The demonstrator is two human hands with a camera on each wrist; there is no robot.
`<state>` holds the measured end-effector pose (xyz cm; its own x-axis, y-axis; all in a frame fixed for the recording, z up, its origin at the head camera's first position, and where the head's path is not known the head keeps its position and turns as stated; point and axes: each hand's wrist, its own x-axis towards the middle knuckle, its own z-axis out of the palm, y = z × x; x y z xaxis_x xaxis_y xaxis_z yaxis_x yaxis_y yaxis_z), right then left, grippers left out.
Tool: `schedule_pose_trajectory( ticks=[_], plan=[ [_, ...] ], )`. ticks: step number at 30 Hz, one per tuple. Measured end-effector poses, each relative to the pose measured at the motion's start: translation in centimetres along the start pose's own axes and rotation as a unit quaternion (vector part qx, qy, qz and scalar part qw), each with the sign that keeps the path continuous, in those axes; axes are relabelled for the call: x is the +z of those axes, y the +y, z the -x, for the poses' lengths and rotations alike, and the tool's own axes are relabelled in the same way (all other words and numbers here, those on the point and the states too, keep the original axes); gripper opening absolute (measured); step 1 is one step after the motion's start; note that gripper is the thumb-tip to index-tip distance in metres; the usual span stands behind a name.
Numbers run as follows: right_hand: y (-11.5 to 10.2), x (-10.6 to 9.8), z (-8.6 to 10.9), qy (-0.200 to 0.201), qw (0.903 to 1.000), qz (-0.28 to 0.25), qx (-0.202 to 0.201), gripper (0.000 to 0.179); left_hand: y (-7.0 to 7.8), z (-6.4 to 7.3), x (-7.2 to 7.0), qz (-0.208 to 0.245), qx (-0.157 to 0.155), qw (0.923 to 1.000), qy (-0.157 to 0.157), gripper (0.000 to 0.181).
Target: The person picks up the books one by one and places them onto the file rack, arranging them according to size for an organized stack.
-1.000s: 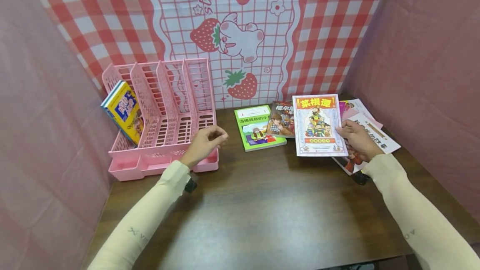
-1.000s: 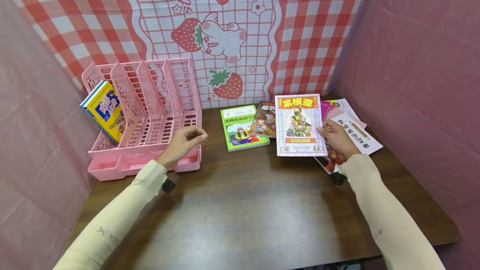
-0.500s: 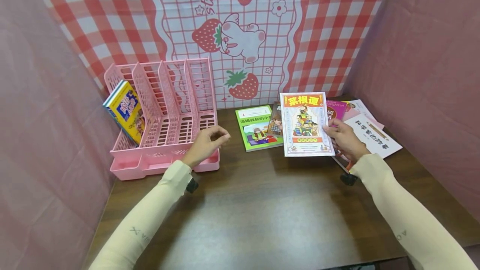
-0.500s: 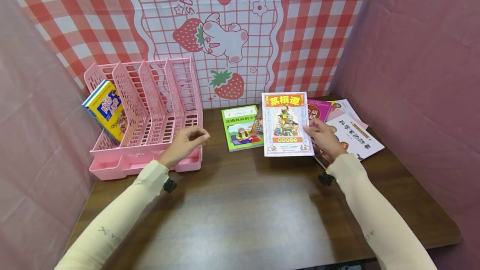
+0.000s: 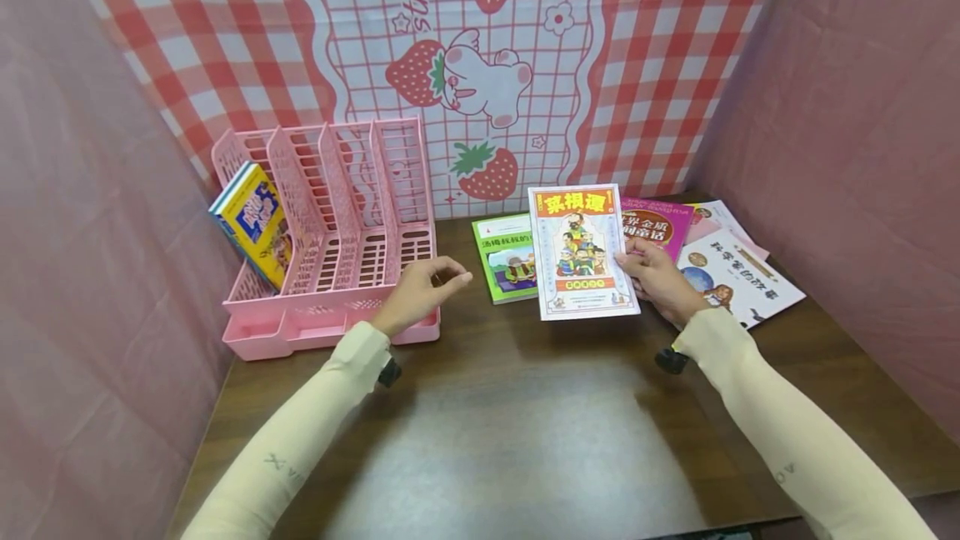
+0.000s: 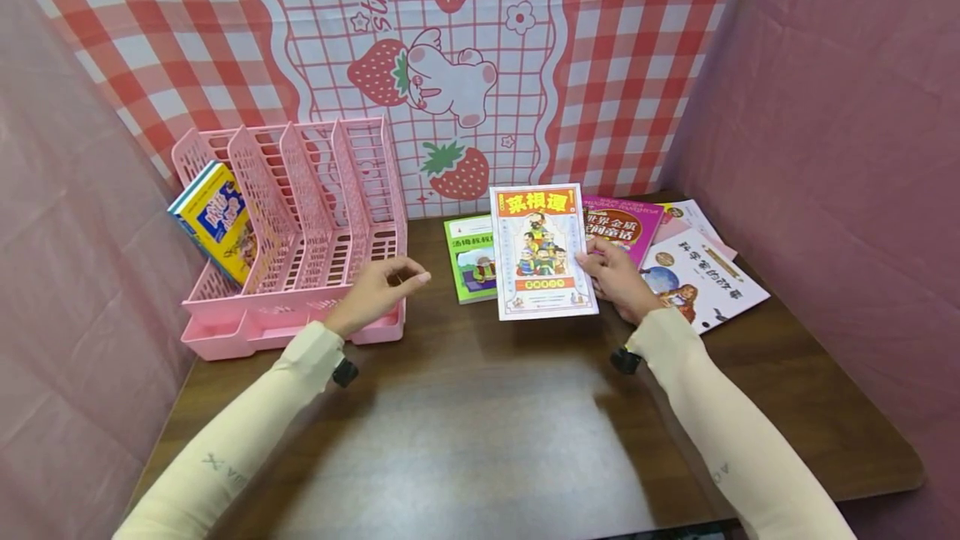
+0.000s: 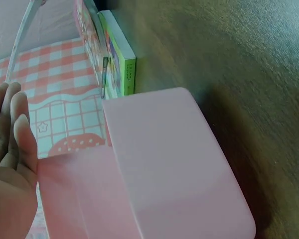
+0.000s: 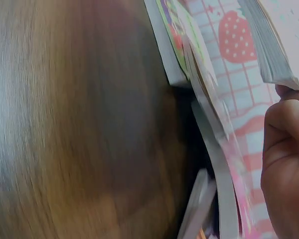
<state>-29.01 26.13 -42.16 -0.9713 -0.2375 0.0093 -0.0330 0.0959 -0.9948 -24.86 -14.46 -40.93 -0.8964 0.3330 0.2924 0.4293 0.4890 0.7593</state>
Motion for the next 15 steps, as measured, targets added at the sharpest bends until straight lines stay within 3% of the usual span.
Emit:
schedule_pose_trajectory(
  ticks=[8, 15],
  plan=[
    [-0.4, 2.7, -0.3, -0.023, 0.9997, 0.001, -0.012, 0.014, 0.7, -0.1, 1.5, 0.01, -0.011, 0.9984, -0.054, 0.031],
    [-0.7, 4.8, -0.5, -0.05, 0.9987, -0.001, -0.013, 0.016, 1.1, -0.3, 3.9, 0.042, -0.014, 0.9924, -0.115, 0.037]
  ],
)
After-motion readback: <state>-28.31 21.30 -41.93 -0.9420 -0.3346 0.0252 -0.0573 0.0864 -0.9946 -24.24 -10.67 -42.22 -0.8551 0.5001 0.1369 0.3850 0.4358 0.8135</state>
